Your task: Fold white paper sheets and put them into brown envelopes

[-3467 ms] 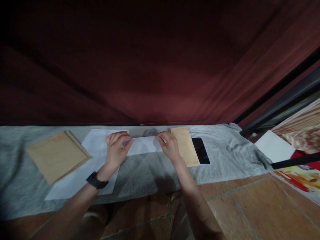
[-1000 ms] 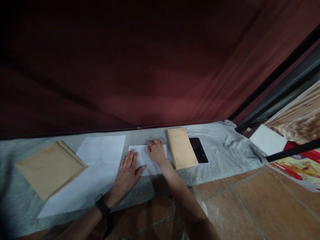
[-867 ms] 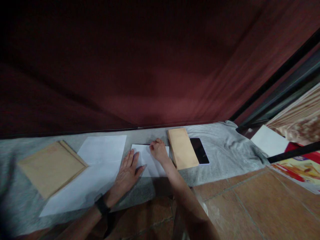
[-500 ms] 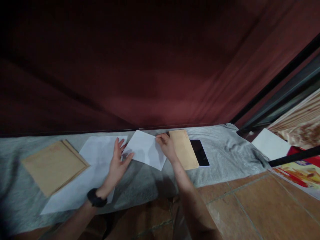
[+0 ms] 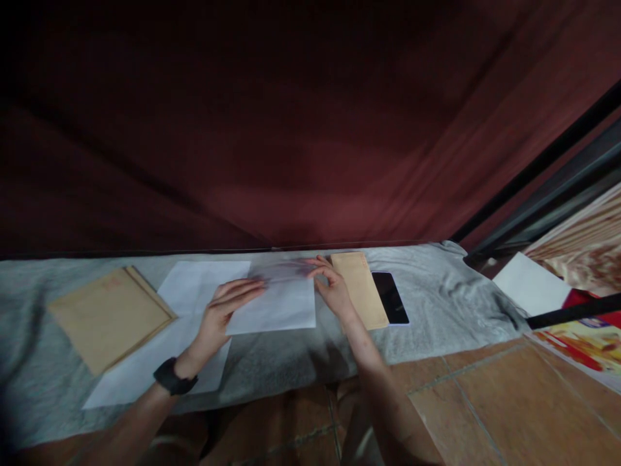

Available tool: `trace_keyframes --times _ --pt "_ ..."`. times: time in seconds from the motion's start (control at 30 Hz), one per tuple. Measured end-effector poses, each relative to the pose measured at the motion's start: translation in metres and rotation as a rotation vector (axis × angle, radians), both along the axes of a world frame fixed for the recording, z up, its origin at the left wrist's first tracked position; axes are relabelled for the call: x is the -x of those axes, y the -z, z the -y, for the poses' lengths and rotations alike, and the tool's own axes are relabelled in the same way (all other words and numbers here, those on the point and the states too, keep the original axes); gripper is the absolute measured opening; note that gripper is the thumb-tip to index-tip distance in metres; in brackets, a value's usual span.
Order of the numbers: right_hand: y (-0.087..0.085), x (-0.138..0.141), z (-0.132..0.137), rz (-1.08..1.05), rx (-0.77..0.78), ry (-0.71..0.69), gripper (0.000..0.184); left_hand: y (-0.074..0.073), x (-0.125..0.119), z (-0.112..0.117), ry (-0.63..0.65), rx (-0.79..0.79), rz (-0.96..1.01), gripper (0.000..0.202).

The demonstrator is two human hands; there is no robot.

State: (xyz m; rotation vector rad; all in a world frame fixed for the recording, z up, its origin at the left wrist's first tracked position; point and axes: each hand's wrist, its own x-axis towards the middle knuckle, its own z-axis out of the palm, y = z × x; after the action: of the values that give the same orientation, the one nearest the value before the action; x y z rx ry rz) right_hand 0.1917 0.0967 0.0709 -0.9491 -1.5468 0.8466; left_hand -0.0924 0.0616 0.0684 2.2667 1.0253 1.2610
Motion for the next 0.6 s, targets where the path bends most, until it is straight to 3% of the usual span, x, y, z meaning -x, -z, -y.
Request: trace_keyframes --times 0.17,0.37,0.47,0.6 --pt "0.022 -0.016 0.015 0.21 -0.008 -0.113 0.013 0.023 0.007 0.009 0.053 -0.011 -0.208 0.055" --pt "0.045 -0.02 0.043 0.691 -0.098 -0.26 0.047 0.048 0.009 0.025 0.181 0.084 -0.469 0.065" --pt "0.047 -0.019 0.054 0.831 -0.101 -0.324 0.053 0.051 0.009 0.033 0.211 0.143 -0.554 0.068" --pt "0.041 -0.021 0.065 0.881 -0.068 -0.377 0.059 0.042 0.011 0.039 0.236 0.24 -0.56 0.074"
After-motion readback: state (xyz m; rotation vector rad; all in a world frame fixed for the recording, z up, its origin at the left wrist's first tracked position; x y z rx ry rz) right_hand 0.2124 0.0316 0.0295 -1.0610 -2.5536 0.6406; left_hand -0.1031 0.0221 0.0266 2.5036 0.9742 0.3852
